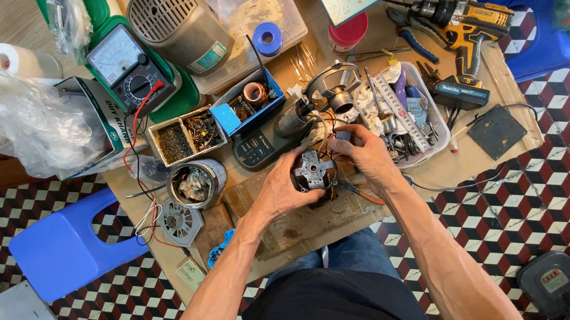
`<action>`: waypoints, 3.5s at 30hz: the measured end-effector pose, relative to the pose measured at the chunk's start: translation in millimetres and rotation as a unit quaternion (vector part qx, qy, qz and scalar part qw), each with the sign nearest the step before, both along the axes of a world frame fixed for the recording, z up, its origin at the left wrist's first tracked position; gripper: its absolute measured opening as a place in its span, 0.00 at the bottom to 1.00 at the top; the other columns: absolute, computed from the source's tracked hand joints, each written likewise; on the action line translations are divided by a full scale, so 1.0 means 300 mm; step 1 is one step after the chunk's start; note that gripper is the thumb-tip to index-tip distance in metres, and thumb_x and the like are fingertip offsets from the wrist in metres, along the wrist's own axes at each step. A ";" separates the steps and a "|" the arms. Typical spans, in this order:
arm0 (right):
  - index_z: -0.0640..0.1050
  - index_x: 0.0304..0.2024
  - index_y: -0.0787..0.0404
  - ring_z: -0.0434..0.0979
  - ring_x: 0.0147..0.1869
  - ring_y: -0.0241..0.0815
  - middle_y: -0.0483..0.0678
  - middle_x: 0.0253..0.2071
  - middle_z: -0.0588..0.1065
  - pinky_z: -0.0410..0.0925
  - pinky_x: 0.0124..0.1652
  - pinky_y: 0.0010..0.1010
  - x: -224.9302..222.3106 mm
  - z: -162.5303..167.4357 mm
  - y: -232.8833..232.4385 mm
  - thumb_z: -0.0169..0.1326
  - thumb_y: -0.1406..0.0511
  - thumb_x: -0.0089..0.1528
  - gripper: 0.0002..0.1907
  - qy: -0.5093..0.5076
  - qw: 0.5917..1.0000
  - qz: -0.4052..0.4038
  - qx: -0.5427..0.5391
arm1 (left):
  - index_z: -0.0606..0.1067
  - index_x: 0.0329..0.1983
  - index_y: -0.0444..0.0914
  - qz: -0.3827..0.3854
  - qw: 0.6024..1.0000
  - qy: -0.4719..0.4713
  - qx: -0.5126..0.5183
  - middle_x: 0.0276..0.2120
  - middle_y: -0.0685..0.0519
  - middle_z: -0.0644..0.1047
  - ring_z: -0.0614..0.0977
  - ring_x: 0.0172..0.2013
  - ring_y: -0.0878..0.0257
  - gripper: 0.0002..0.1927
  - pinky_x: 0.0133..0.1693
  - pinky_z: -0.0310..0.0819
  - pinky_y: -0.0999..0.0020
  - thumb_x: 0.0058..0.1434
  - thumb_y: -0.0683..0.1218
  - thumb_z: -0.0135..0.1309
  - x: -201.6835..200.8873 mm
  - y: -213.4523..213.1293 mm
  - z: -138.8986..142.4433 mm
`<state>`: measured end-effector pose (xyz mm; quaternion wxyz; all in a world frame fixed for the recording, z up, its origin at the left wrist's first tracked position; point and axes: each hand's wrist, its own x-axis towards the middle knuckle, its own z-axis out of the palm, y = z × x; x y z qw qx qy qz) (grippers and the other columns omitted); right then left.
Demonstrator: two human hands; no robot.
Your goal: The person repairs a small electric motor at a cluttered workbench. They hold and turn the motor housing by hand, remove and reposition components, use a cordless drill on the assembly, pick up pliers, and handle wires and small parts while working through the disassembly and reassembly.
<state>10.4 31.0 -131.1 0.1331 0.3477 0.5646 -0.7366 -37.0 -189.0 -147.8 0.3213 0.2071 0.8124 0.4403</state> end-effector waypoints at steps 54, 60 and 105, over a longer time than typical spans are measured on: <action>0.72 0.57 0.68 0.76 0.48 0.40 0.50 0.46 0.77 0.71 0.52 0.31 0.068 -0.159 -0.033 0.59 0.67 0.64 0.20 0.079 0.957 -0.204 -0.190 | 0.66 0.69 0.39 0.212 0.915 -0.296 0.177 0.57 0.48 0.77 0.78 0.59 0.59 0.44 0.63 0.66 0.64 0.53 0.62 0.63 0.019 0.007 0.067; 0.72 0.58 0.69 0.77 0.52 0.40 0.51 0.50 0.77 0.72 0.55 0.31 0.093 -0.179 -0.025 0.52 0.68 0.65 0.19 0.070 0.963 -0.187 -0.182 | 0.70 0.64 0.39 0.288 0.856 -0.369 0.222 0.53 0.50 0.78 0.81 0.52 0.59 0.35 0.55 0.72 0.64 0.61 0.65 0.53 0.030 0.015 0.018; 0.80 0.46 0.70 0.79 0.36 0.42 0.54 0.37 0.80 0.71 0.39 0.32 -0.006 0.110 -0.044 0.57 0.66 0.62 0.14 0.156 0.871 0.085 0.459 | 0.52 0.74 0.36 0.384 0.915 -0.023 -0.121 0.64 0.39 0.64 0.64 0.64 0.43 0.63 0.64 0.57 0.49 0.40 0.54 0.76 0.337 0.259 -0.128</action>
